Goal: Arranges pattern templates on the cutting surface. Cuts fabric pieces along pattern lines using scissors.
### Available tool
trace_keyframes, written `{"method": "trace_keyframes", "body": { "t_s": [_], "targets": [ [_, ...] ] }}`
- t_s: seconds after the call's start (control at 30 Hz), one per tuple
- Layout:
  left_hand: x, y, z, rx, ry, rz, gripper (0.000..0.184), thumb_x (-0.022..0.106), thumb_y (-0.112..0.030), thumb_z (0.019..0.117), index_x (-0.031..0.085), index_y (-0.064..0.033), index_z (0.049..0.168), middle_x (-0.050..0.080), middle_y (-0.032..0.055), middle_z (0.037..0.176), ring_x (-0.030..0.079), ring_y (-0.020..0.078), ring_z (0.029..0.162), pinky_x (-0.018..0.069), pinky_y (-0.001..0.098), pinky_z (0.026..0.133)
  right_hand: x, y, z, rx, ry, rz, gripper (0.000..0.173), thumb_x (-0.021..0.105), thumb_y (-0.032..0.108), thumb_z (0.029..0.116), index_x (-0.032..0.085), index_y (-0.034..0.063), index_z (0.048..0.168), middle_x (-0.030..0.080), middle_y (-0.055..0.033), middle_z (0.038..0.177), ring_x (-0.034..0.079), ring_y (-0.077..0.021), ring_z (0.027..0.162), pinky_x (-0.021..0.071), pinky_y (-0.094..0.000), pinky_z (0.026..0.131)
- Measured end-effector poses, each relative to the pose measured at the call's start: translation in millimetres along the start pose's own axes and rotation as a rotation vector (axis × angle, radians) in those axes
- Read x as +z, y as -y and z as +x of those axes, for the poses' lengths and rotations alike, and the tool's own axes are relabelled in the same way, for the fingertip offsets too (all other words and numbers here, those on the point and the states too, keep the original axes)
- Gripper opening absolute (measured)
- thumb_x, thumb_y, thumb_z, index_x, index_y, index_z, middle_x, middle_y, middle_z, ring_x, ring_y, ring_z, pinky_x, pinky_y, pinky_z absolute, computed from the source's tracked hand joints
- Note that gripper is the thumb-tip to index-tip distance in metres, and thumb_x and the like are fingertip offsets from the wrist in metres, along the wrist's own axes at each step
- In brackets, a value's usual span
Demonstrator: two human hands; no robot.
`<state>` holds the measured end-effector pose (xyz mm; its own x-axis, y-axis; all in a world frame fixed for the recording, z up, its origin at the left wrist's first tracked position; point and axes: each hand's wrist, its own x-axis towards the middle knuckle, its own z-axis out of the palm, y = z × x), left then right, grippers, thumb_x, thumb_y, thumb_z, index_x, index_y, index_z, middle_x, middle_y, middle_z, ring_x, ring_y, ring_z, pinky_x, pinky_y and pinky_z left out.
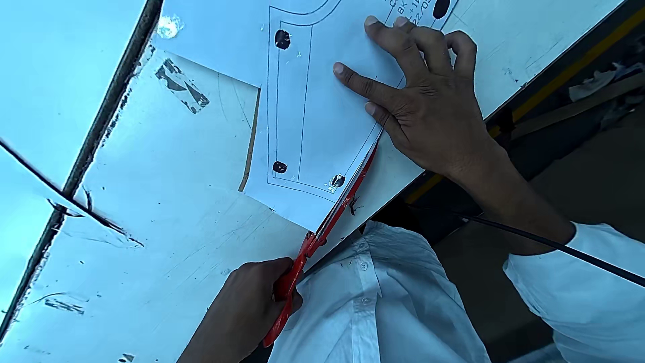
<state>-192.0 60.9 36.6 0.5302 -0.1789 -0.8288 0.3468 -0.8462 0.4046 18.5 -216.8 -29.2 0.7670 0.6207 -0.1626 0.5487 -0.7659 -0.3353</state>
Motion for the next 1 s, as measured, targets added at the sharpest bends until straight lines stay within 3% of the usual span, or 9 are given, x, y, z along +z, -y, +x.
{"method": "trace_keyframes", "body": {
  "t_s": [0.63, 0.8, 1.0],
  "targets": [
    [-5.4, -8.9, 2.4, 0.01, -0.04, 0.047, 0.018, 0.071, -0.031, 0.0726, 0.076, -0.0224, 0.087, 0.06, -0.0127, 0.062, 0.055, 0.0027, 0.051, 0.0469, 0.0291, 0.049, -4.0, -1.7, 2.2, -0.018, 0.017, 0.004, 0.046, 0.034, 0.036, 0.1098, 0.042, 0.0514, 0.152, 0.034, -0.0033, 0.166, 0.031, -0.0326, 0.15, 0.0209, -0.059, 0.111],
    [-8.2, -9.7, 1.8, 0.01, -0.042, 0.06, 0.015, 0.071, -0.03, 0.0722, 0.075, -0.0223, 0.085, 0.059, -0.0132, 0.061, 0.054, 0.0024, 0.051, 0.0461, 0.029, 0.048, -15.9, -3.9, 7.5, -0.053, 0.078, -0.022, 0.051, 0.037, 0.024, 0.1092, 0.043, 0.0493, 0.152, 0.037, -0.0061, 0.163, 0.035, -0.0343, 0.146, 0.0238, -0.0593, 0.108],
    [-10.2, -12.1, 2.4, -0.017, -0.019, 0.055, 0.021, 0.072, -0.03, 0.0739, 0.077, -0.0217, 0.092, 0.061, -0.0113, 0.064, 0.056, 0.0045, 0.052, 0.0487, 0.0318, 0.05, -23.5, -9.1, 12.1, -0.099, 0.117, -0.042, 0.061, 0.04, 0.01, 0.1056, 0.044, 0.049, 0.152, 0.038, -0.0082, 0.161, 0.042, -0.0364, 0.137, 0.0271, -0.0569, 0.105]
  ]
}}
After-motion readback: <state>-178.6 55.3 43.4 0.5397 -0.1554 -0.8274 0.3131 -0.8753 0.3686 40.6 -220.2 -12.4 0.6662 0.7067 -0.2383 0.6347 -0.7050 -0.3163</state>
